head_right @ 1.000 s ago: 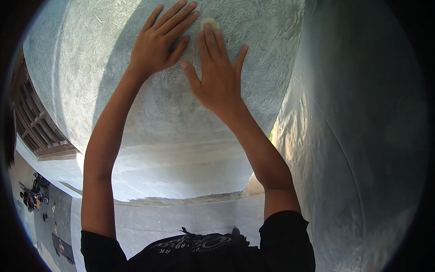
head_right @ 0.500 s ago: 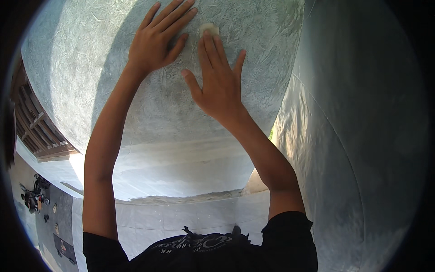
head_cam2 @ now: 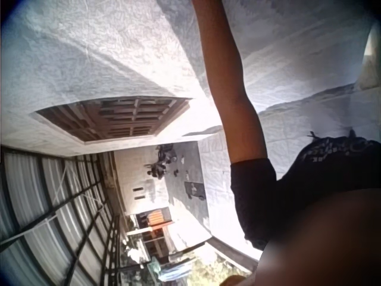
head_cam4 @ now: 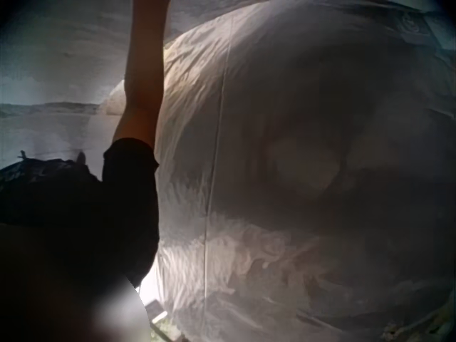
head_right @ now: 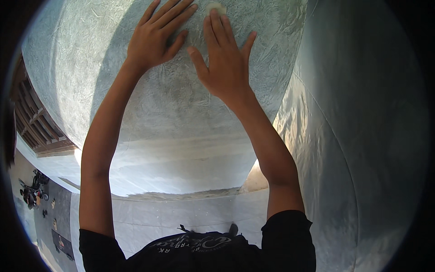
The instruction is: Smoothing and finishing a plastered wall using bare hands.
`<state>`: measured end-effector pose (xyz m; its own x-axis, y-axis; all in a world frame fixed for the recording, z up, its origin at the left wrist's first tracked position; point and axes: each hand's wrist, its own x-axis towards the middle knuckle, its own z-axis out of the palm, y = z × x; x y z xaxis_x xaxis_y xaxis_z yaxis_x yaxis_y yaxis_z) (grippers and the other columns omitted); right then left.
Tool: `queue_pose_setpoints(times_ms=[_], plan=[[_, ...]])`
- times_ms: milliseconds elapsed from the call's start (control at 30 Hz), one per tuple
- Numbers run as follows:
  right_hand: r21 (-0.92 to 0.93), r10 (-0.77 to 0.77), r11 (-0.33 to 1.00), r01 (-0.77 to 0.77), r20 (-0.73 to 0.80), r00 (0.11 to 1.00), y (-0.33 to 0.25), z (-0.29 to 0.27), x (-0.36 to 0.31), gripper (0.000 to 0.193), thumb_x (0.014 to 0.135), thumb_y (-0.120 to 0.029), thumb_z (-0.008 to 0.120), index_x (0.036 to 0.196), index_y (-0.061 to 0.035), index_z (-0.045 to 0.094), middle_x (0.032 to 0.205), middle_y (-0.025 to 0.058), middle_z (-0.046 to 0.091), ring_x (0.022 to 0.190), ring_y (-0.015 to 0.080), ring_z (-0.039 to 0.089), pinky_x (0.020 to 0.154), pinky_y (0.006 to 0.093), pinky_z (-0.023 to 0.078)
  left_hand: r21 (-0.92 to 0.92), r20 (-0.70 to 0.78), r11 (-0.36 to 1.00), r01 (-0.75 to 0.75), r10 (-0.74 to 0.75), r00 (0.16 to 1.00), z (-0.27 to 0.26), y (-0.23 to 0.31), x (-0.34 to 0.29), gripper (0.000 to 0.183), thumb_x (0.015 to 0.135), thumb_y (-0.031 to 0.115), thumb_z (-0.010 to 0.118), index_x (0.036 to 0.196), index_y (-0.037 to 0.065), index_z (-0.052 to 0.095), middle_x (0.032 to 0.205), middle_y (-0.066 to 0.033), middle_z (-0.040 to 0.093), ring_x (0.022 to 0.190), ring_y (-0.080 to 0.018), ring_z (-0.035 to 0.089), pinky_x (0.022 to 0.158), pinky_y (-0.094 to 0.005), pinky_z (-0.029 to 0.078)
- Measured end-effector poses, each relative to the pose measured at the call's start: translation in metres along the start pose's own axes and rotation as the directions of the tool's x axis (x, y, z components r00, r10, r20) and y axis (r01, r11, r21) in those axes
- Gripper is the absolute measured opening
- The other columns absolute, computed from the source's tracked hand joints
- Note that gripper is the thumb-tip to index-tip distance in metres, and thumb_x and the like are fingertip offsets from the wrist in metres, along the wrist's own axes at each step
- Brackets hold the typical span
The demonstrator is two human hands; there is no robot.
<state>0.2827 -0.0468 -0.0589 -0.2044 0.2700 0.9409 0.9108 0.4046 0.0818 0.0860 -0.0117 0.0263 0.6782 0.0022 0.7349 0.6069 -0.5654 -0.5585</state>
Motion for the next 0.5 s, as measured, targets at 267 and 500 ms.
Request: queue_pose_setpoints(times_ms=[267, 500], plan=[[0.013, 0.001, 1.0, -0.001, 0.055, 0.998, -0.012, 0.007, -0.031, 0.071, 0.105, -0.046, 0.051, 0.157, 0.0008, 0.038, 0.168, 0.0181, 0.029, 0.157, 0.0323, 0.027, 0.115, 0.0794, 0.002, 0.035, 0.039, 0.999, 0.0, -0.002, 0.999, -0.004, -0.002, -0.003, 0.064, 0.095, 0.021, 0.062, 0.155, 0.007, 0.046, 0.165, -0.0104, 0.039, 0.155, -0.0273, 0.033, 0.128, -0.0528, 0.021], [0.015, 0.001, 1.0, -0.002, 0.064, 0.998, -0.009, 0.001, -0.038, 0.07, 0.105, -0.045, 0.052, 0.157, 0.0006, 0.039, 0.168, 0.0179, 0.03, 0.157, 0.0327, 0.027, 0.116, 0.0781, 0.003, 0.028, -0.017, 0.999, -0.021, 0.022, 1.0, 0.0, -0.005, -0.004, 0.066, 0.095, 0.025, 0.062, 0.156, 0.008, 0.044, 0.166, -0.0099, 0.037, 0.156, -0.0279, 0.03, 0.128, -0.0543, 0.019]])
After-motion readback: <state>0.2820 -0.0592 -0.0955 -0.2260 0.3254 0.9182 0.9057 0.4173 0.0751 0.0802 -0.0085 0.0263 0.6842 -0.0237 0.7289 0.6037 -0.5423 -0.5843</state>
